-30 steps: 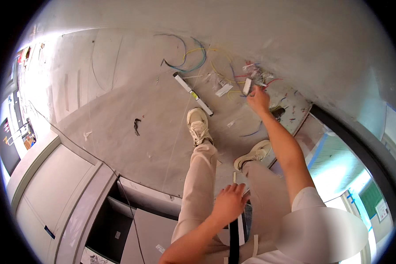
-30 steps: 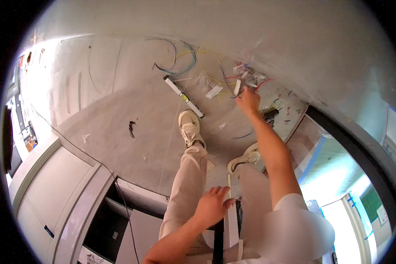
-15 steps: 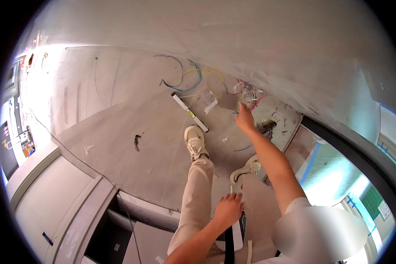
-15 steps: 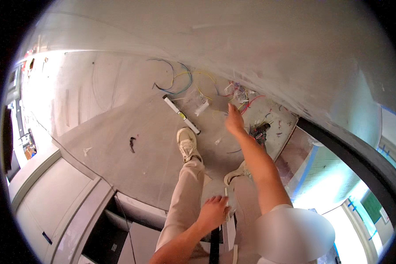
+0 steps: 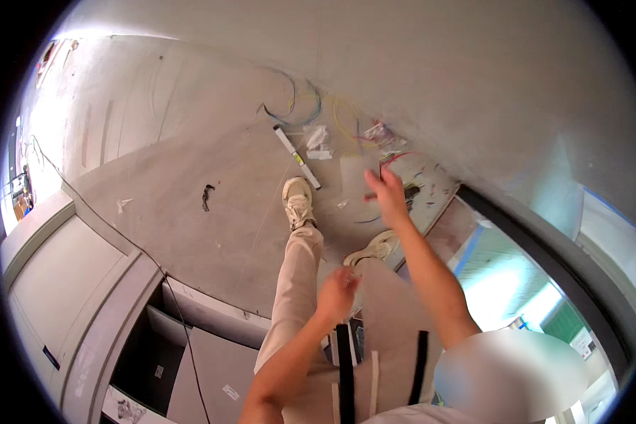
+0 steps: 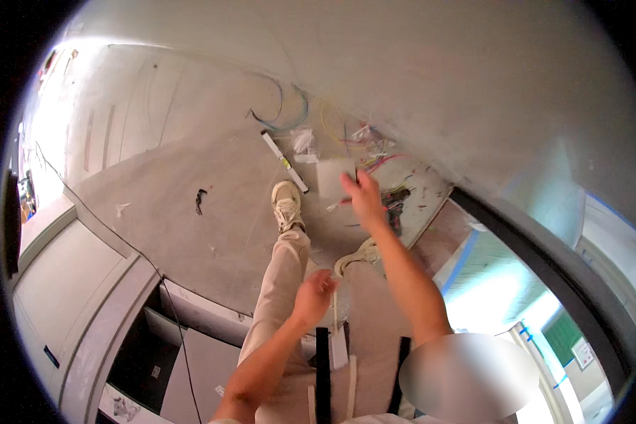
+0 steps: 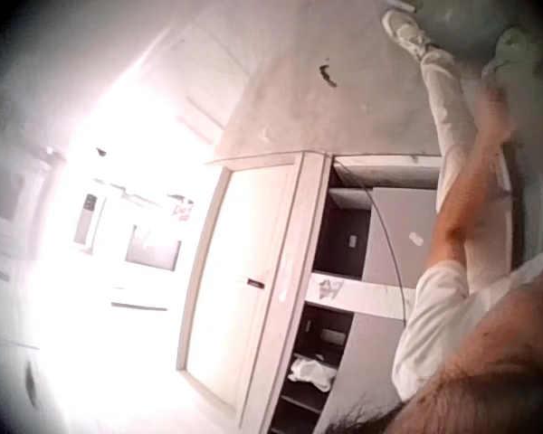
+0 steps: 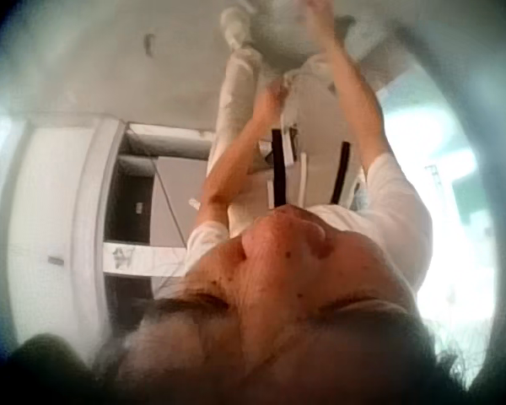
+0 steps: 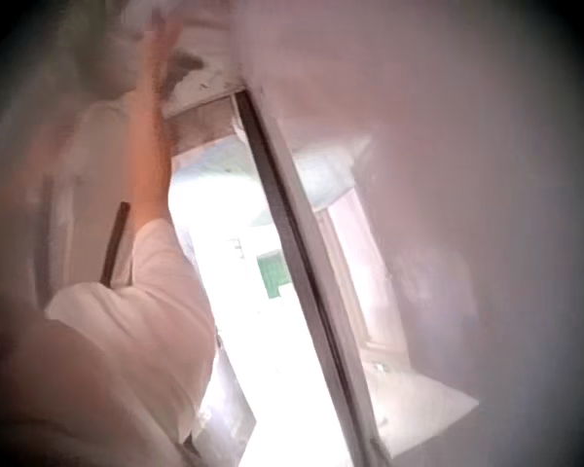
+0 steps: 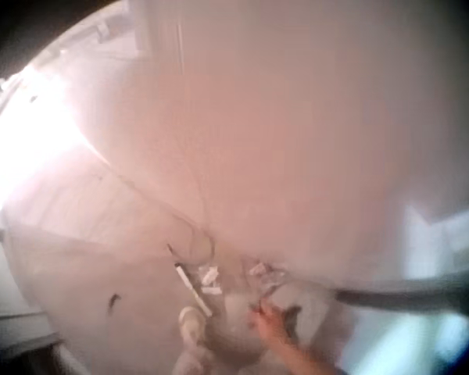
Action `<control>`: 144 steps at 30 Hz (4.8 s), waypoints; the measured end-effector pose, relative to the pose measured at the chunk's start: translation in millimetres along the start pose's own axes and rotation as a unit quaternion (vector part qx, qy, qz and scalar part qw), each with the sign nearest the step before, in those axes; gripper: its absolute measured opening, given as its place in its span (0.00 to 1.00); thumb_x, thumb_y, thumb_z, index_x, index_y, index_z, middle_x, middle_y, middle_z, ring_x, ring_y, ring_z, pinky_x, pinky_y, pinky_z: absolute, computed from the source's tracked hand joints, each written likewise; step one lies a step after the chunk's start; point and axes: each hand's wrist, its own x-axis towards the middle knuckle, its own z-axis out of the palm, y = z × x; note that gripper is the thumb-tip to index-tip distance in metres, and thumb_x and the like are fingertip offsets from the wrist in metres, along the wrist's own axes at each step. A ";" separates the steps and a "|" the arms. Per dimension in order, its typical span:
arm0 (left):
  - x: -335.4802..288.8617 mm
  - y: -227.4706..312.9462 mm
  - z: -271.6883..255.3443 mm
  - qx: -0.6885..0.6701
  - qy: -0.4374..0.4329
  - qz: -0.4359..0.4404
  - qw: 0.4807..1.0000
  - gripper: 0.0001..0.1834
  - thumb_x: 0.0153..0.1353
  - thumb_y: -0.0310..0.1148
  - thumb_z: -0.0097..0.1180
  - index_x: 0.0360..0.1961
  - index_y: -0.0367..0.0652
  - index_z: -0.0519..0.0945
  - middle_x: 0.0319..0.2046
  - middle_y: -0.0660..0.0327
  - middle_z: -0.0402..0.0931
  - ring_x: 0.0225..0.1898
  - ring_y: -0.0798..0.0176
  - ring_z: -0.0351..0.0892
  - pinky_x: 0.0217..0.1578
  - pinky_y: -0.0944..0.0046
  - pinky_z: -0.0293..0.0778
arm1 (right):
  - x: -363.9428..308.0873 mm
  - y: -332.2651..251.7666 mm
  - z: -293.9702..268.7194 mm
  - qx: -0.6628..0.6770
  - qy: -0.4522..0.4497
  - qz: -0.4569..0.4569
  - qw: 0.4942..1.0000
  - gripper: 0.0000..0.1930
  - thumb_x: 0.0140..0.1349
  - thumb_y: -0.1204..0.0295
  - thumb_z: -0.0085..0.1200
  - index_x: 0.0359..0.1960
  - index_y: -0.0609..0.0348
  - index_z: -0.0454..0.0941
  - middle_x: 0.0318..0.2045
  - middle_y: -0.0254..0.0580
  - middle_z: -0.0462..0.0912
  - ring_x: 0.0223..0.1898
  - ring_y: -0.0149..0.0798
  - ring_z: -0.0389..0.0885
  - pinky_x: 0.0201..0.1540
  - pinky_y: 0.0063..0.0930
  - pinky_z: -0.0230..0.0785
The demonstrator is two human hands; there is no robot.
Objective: The person installs a rectangular electrical fixture on the ceiling by positioning a dark cover plate over the junction box and securing it with a cordless drill. They then move to a wall outlet, strip the ends of several colored wires using pliers, and prepare them for connection.
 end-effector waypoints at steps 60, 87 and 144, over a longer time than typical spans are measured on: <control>-389.6 717.6 -81.4 -0.084 0.278 0.732 0.616 0.08 0.54 0.19 0.70 0.33 0.38 0.83 0.25 0.60 0.76 0.25 0.65 0.74 0.27 0.66 0.70 | -626.7 -597.8 -132.1 -0.079 0.534 -0.594 0.596 0.08 0.55 0.74 0.71 0.33 0.63 0.84 0.28 0.44 0.86 0.25 0.37 0.83 0.29 0.29 0.74; -383.2 702.6 -73.2 -0.041 0.328 0.727 0.602 0.09 0.59 0.22 0.66 0.29 0.39 0.75 0.24 0.60 0.71 0.23 0.64 0.69 0.25 0.64 0.66 | -620.2 -587.9 -134.2 -0.183 0.540 -0.627 0.531 0.14 0.54 0.69 0.71 0.41 0.57 0.83 0.26 0.37 0.81 0.22 0.39 0.79 0.25 0.31 0.71; -305.3 75.0 -226.0 -0.034 0.187 0.053 0.980 0.12 0.54 0.30 0.68 0.36 0.31 0.85 0.23 0.56 0.82 0.22 0.63 0.80 0.25 0.61 0.77 | -599.2 -581.9 -61.0 -0.241 0.608 -0.509 0.560 0.13 0.65 0.60 0.61 0.45 0.54 0.82 0.29 0.37 0.85 0.31 0.42 0.85 0.34 0.36 0.75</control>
